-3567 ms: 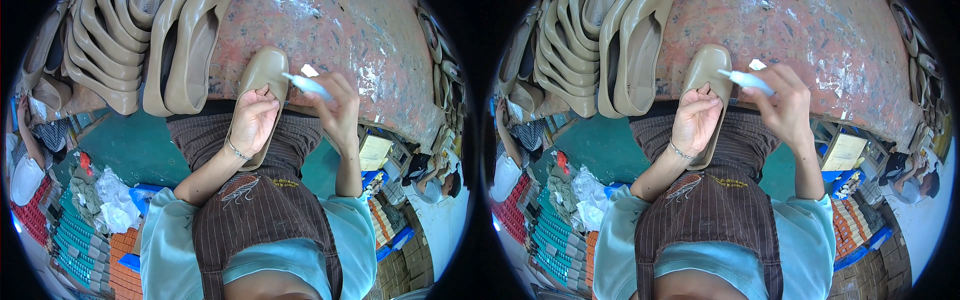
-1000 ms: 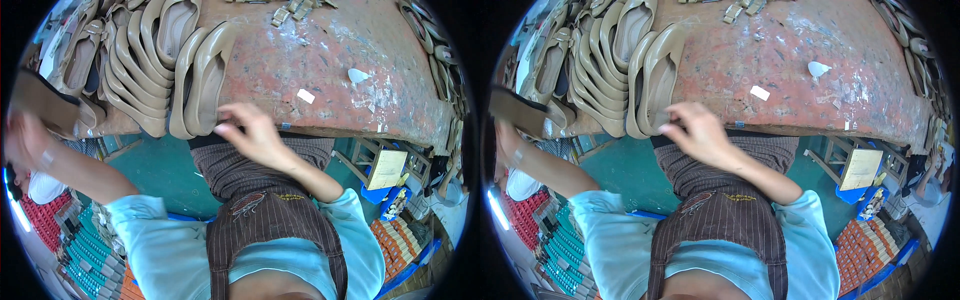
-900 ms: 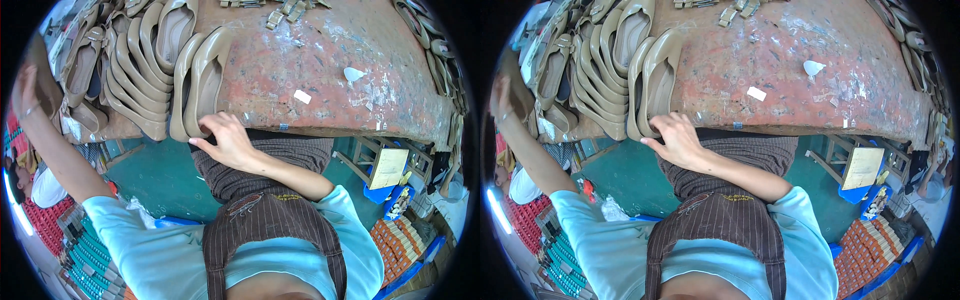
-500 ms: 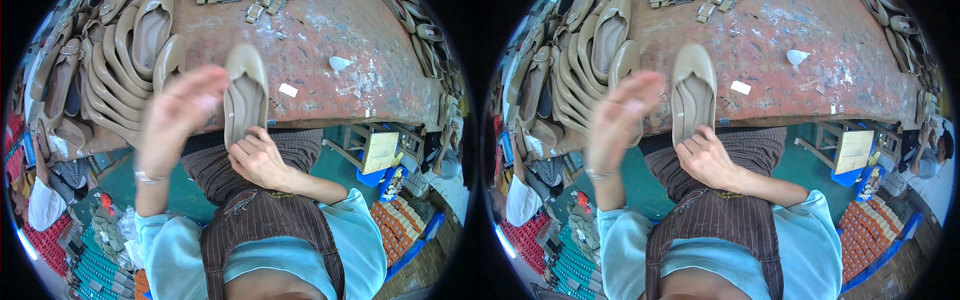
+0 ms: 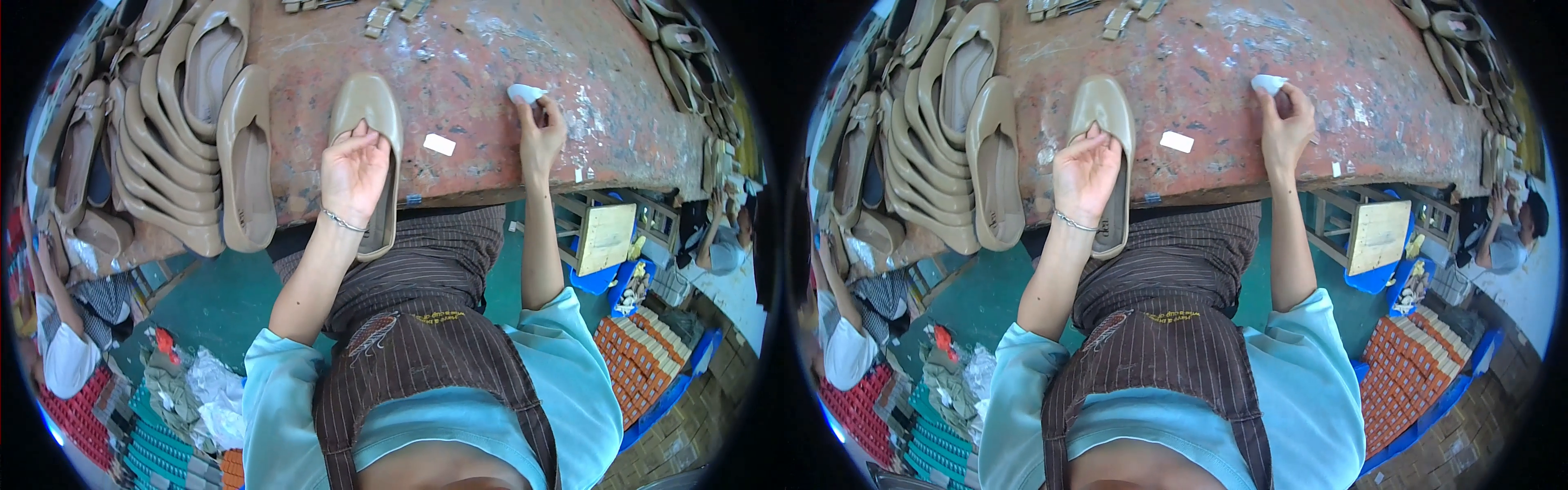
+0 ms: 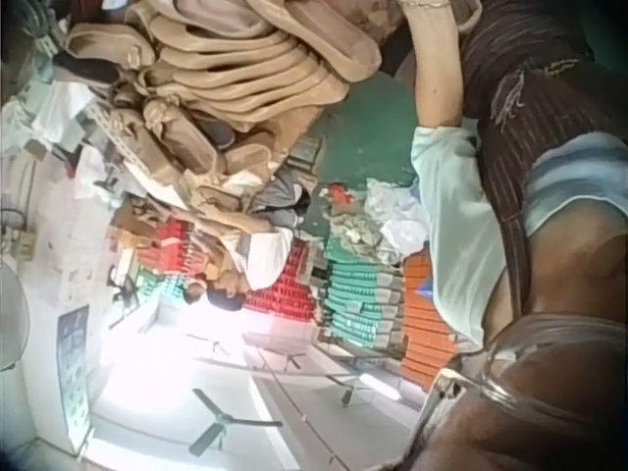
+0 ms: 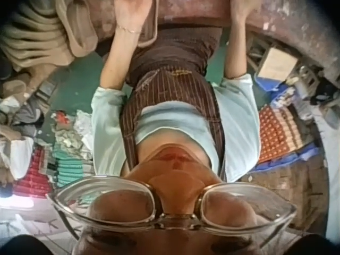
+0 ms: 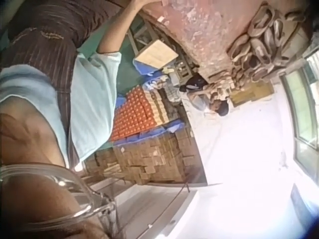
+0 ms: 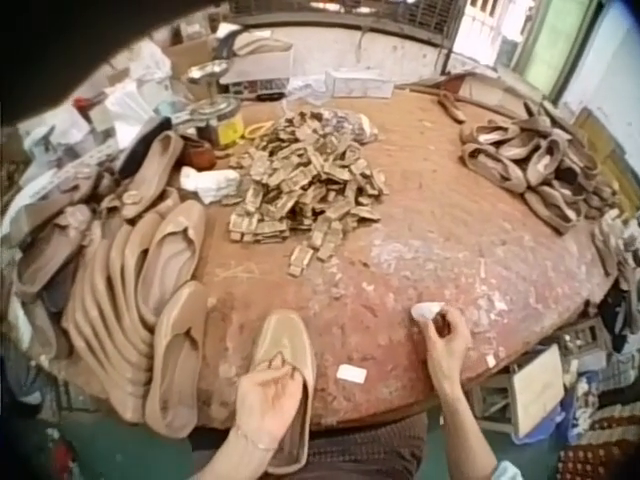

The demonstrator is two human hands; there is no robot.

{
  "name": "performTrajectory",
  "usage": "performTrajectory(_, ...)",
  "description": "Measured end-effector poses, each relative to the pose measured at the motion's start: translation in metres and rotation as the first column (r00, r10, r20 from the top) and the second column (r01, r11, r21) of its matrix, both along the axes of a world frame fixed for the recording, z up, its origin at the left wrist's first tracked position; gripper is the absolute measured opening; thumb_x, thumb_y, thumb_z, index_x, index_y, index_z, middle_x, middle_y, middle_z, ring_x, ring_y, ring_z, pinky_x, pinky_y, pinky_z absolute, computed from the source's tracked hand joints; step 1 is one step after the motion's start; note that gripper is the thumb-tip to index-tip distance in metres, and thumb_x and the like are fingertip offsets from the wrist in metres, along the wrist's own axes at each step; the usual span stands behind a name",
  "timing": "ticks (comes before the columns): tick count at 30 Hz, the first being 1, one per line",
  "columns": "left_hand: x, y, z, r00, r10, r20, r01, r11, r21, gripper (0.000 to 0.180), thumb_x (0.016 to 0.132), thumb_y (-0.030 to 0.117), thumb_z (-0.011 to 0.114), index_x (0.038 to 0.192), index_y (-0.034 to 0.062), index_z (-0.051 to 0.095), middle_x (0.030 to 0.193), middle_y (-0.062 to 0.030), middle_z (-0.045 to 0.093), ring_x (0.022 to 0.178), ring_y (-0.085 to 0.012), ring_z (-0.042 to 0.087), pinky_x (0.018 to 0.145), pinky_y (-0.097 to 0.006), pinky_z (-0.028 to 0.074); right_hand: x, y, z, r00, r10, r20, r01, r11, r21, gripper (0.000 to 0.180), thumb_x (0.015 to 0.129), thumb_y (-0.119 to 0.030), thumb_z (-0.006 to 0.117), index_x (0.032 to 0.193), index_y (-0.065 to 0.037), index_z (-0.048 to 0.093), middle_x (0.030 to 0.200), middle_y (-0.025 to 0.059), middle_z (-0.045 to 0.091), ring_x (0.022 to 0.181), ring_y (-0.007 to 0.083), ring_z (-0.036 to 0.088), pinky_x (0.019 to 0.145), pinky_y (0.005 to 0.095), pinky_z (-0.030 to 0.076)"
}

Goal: Applying adhesive and attaching decorative buckles or ornaments to women's flat shoes.

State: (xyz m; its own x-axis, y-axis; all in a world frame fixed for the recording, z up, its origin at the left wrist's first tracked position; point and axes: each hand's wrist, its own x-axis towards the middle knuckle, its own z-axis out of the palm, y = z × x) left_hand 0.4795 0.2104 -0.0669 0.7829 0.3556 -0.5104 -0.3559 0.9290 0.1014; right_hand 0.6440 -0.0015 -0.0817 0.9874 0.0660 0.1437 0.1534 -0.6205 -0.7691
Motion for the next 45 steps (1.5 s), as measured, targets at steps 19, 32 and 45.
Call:
performTrajectory(19,-0.06,-0.041,0.015,0.999,0.002,-0.054,0.007,0.987,0.163,0.024,0.075,-0.016,0.045,0.097,-0.0057,0.046,0.116,-0.0172,0.049,0.115,-0.024,0.048,0.093,-0.03,0.042,-0.103,0.068,0.064,0.611,0.79,0.041,-0.775,0.608,-0.173,0.018,0.076,-0.004,0.067,0.094,-0.002,0.064,0.08,0.0101,0.062,0.07,0.0233,0.057,0.052,0.0295,0.049)
performTrajectory(32,-0.06,-0.039,0.018,0.999,0.008,-0.042,-0.002,0.991,0.135,0.028,0.076,-0.016,0.045,0.104,-0.0108,0.047,0.118,-0.0196,0.05,0.12,-0.0249,0.046,0.1,-0.032,0.038,-0.102,0.083,0.071,0.574,0.815,0.077,-0.769,0.569,-0.29,0.019,0.072,-0.006,0.068,0.089,-0.003,0.061,0.076,0.0075,0.059,0.067,0.0251,0.055,0.056,0.0348,0.046)
performTrajectory(45,-0.059,-0.038,0.02,0.999,0.01,-0.042,-0.005,0.992,0.122,0.027,0.076,-0.016,0.044,0.102,-0.0107,0.047,0.12,-0.0201,0.05,0.12,-0.0247,0.047,0.1,-0.033,0.038,-0.101,0.09,0.082,0.55,0.834,0.029,-0.783,0.528,-0.33,0.016,0.072,-0.006,0.067,0.087,-0.005,0.061,0.073,0.007,0.057,0.066,0.0243,0.053,0.053,0.0343,0.047)
